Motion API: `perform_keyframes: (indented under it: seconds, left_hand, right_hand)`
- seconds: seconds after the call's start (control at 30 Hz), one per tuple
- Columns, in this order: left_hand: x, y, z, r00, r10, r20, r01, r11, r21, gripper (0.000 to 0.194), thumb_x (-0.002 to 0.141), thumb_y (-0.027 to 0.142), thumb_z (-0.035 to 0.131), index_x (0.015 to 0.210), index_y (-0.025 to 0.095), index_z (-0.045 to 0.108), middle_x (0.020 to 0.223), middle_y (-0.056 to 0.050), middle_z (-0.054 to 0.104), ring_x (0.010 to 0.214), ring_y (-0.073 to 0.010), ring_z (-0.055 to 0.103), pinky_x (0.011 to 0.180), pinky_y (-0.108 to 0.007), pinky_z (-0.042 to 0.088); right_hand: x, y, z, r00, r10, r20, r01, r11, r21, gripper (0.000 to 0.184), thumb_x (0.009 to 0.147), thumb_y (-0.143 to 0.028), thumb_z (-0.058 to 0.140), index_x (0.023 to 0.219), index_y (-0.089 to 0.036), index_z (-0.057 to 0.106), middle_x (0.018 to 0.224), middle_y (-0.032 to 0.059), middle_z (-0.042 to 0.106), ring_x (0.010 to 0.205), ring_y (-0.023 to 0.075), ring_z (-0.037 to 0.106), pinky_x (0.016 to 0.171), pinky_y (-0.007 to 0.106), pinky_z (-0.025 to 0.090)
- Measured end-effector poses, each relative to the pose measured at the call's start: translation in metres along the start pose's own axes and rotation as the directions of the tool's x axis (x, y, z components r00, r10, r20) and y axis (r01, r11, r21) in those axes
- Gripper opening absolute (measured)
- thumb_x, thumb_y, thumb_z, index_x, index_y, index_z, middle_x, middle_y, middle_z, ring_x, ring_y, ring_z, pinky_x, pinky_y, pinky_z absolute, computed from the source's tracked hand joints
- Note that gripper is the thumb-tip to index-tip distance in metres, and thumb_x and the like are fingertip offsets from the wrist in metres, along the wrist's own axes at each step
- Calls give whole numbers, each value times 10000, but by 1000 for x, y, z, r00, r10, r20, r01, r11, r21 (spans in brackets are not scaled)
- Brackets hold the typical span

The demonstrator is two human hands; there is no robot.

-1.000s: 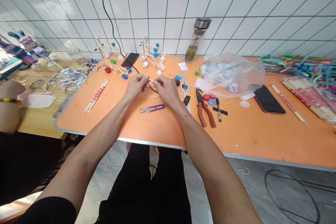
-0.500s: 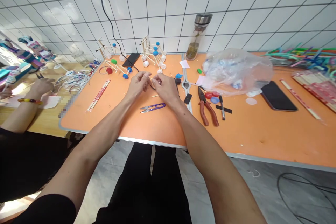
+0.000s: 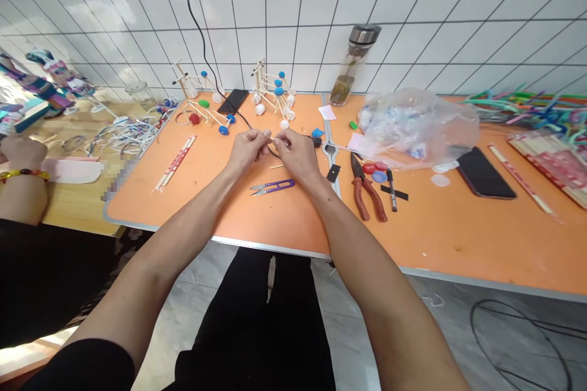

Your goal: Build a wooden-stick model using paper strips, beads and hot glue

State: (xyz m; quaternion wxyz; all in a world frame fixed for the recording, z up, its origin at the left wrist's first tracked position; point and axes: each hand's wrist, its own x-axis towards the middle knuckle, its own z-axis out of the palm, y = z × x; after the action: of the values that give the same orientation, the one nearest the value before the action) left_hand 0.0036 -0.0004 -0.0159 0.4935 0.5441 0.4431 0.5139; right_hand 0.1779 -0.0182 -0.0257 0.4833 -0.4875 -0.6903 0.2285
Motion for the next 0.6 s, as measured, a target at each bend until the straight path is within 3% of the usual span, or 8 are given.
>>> perform_keyframes:
  seconds: [0.2,0.27,0.43,0.6]
  left_hand:
    - [7,3,-5,996,18,-91,-23,998,-50,587,1066,789,769,932,218,749,789,-27,741,566,-119,647,496,-235,432]
    - [9,2,-7,996,41,-84,-45,998,-39,540,1086,741,772,950,218,765,798,-29,748,586,-123,650,505,-236,440]
    - [9,-4,-5,993,116,-10,-115,993,40,307,1068,439,870,886,208,784,745,2,743,596,-111,602,538,-227,454]
    - [10,-9,-6,991,126,34,-128,990,64,420,990,423,933,712,203,708,630,9,698,536,-92,536,539,-226,424]
  right_hand:
    - [0,-2,-1,1000,22,-3,-22,1000,9,159,1027,-370,654,912,-268,697,810,20,739,789,244,679,787,386,481]
    - [-1,-2,0,1000,26,-1,-26,1000,9,167,1033,-370,649,911,-266,696,806,16,741,788,241,683,790,386,481]
    - [0,-1,-1,1000,16,11,-16,1000,3,173,1031,-382,652,917,-261,700,811,21,746,773,241,665,779,388,465]
    - [0,0,-1,999,-13,30,13,1000,-12,210,1041,-409,650,901,-260,699,795,23,725,779,246,657,788,395,449]
